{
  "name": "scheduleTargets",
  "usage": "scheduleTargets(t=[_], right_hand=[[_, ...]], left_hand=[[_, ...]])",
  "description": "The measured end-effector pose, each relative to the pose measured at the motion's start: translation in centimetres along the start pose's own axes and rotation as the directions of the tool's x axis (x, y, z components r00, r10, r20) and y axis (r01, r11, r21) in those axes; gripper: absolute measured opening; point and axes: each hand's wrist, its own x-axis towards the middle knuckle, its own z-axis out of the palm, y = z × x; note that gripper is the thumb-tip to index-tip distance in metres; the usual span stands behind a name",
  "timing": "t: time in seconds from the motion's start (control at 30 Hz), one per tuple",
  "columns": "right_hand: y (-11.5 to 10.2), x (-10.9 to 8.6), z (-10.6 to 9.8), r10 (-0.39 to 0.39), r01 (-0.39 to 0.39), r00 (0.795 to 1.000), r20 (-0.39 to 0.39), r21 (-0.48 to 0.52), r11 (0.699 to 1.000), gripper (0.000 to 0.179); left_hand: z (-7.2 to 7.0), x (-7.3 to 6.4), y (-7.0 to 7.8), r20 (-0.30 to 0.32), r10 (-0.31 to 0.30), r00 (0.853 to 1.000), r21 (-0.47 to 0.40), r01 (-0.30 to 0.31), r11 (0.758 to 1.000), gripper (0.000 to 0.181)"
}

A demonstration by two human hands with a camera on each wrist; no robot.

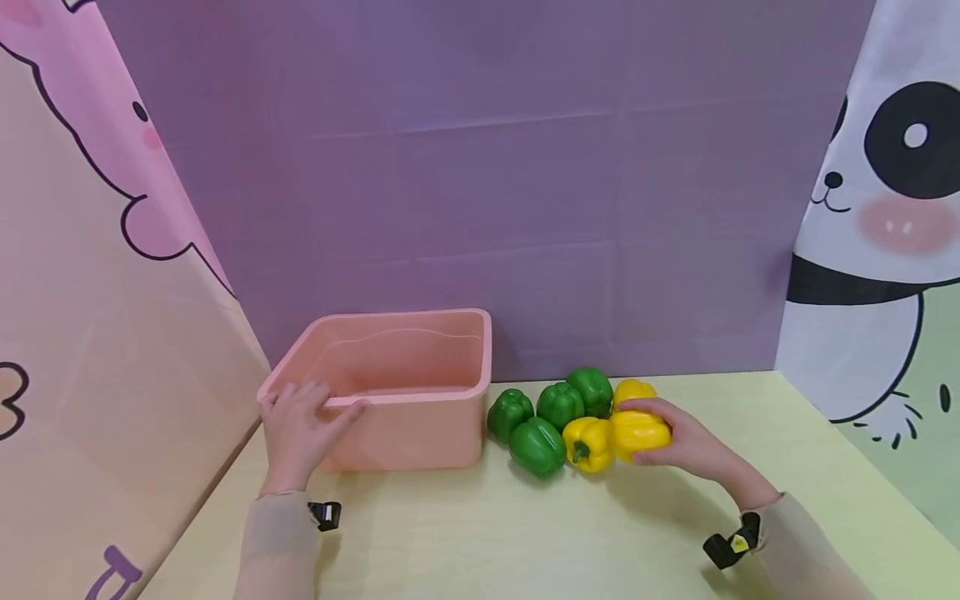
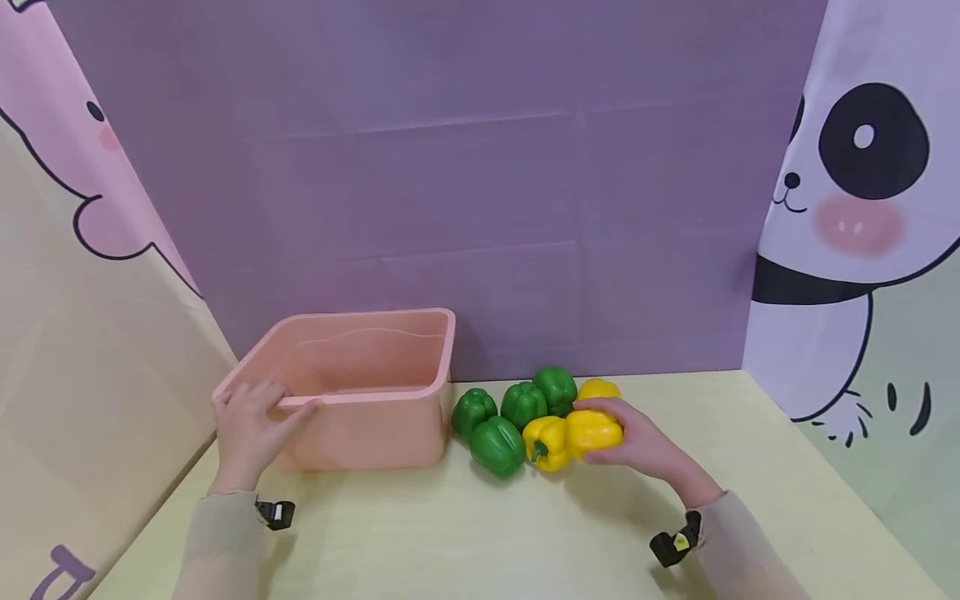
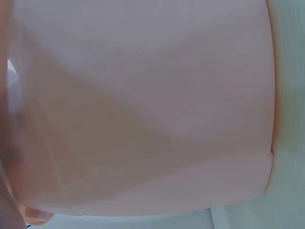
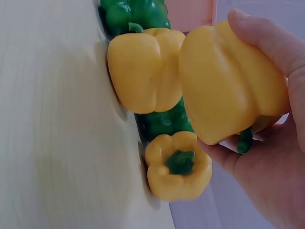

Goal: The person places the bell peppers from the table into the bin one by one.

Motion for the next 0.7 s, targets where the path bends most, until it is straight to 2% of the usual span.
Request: scheduleTargets(t=[0.27,0.7], right_hand=[[-0.5,1.1,0.3,0.005,-0.006,1.0,0.012,0.019,1.0,0.064],[-2.0,2.8,1.1,-0.028,0.027,0.999,0.029,0.029,0.999,0.064]], left_hand=[[0.0,0.0,0.0,-0.025,0.013,1.0,-0.018,-0.014,1.0,0.04],[0.0,-0.1,-0.1,-0.021,0.009,1.0,-0.016,-0.009,1.0,0.039]])
